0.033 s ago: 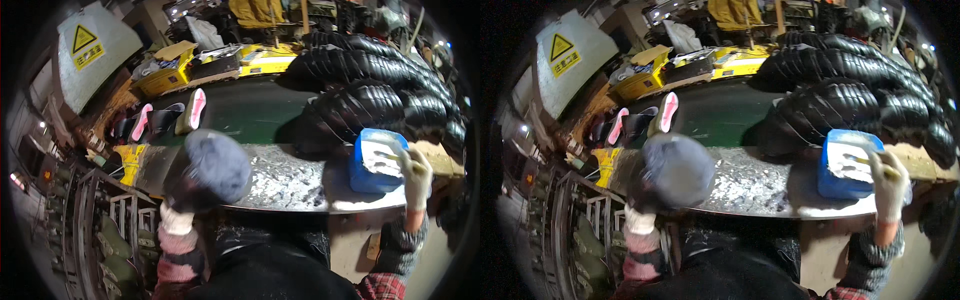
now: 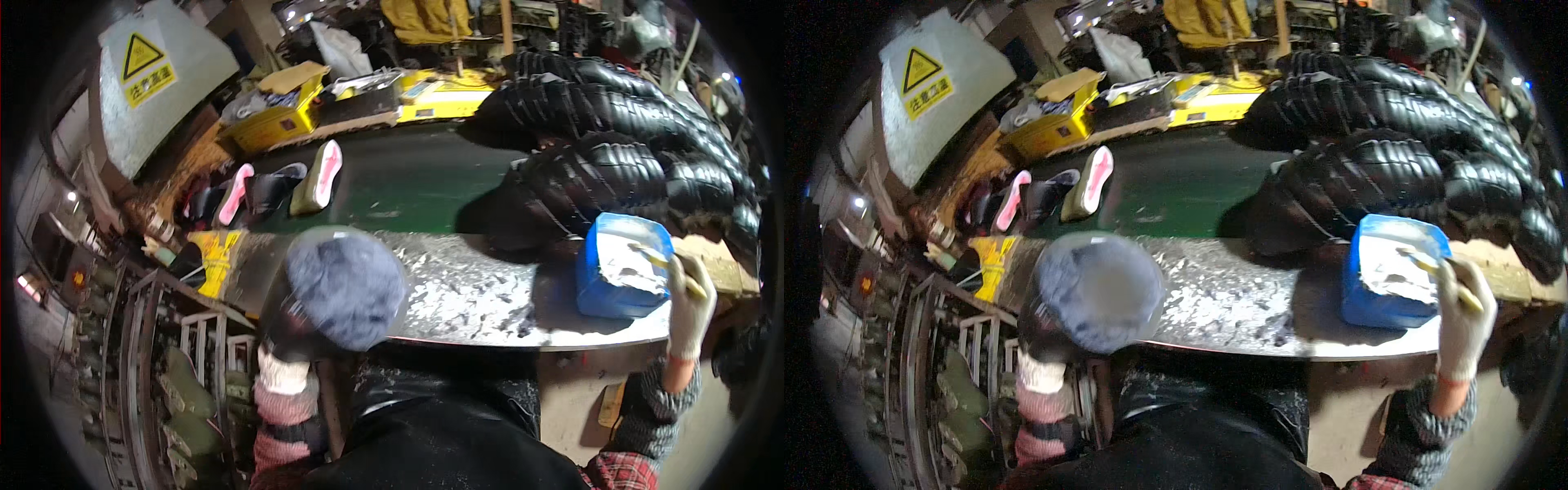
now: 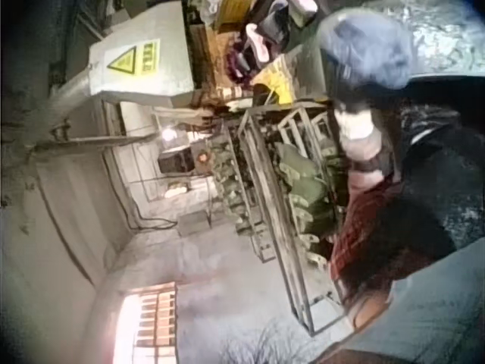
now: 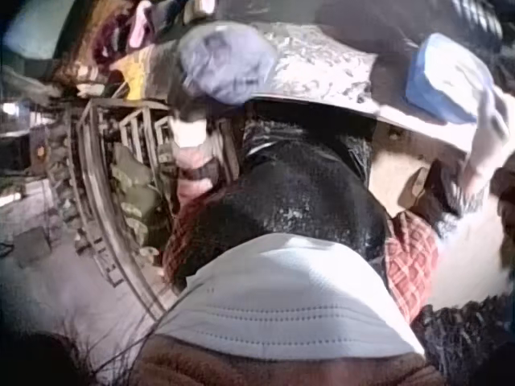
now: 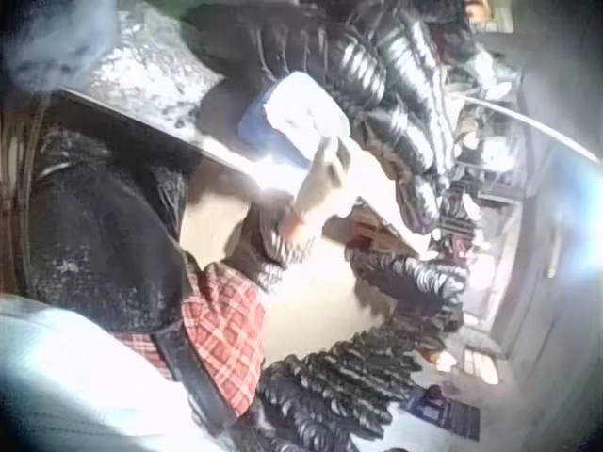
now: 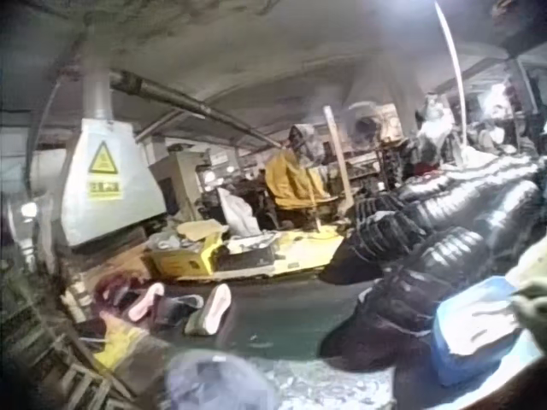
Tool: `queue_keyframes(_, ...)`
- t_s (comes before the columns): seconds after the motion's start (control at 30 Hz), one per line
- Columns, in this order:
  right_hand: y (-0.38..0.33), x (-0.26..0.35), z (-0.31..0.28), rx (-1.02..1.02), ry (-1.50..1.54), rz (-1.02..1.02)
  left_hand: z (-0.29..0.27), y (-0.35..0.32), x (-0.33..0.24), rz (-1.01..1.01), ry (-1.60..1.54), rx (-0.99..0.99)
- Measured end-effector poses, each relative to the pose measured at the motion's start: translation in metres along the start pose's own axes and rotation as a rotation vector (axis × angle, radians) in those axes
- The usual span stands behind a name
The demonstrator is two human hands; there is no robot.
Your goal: Applying glue to shoe soles and upper parts using a brush and interacting with shoe lasts.
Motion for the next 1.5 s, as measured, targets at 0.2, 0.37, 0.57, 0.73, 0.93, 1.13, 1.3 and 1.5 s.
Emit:
queue_keyframes(0.2, -0.049, 0.016, -0.006, -0.052, 0.085, 0.088, -0.014, -0.089, 0.046, -0.549, -1.126, -0.491)
queue_keyframes(0.37, -0.063, 0.113, 0.096, 0.167, 0.292, -0.211, -0.016, -0.086, 0.078, -0.402, -0.951, -0.416)
queue_keyframes(0.57, -0.092, 0.253, 0.195, 0.490, 0.483, -0.632, 0.003, -0.103, 0.095, -0.416, -0.949, -0.353)
queue_keyframes(0.73, -0.087, 0.187, 0.241, 0.651, 0.681, 0.104, 0.006, -0.118, 0.093, -0.457, -0.984, -0.326)
queue_keyframes(0.93, -0.122, 0.123, 0.195, 0.652, 0.533, 0.235, 0.017, -0.126, 0.099, -0.477, -1.019, -0.245)
queue_keyframes(1.13, -0.110, 0.238, 0.228, 0.899, 0.824, -0.026, 0.026, -0.138, 0.091, -0.469, -0.928, -0.154)
queue_keyframes(1.3, -0.161, 0.300, 0.200, 0.844, 0.776, -0.780, 0.034, -0.107, 0.074, -0.340, -0.788, -0.095)
queue_keyframes(1.5, -0.170, 0.248, 0.175, 1.365, 0.781, -0.628, 0.005, -0.057, 0.059, -0.168, -0.488, -0.095)
Point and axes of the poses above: each hand's wrist, its own y-axis towards the middle knuckle, its own z-axis out of the palm, x = y × z, the point moved 6 cm from there along y, towards the middle knuckle, and after that the axes turned 9 degrees about z, right-handed, at the moved point
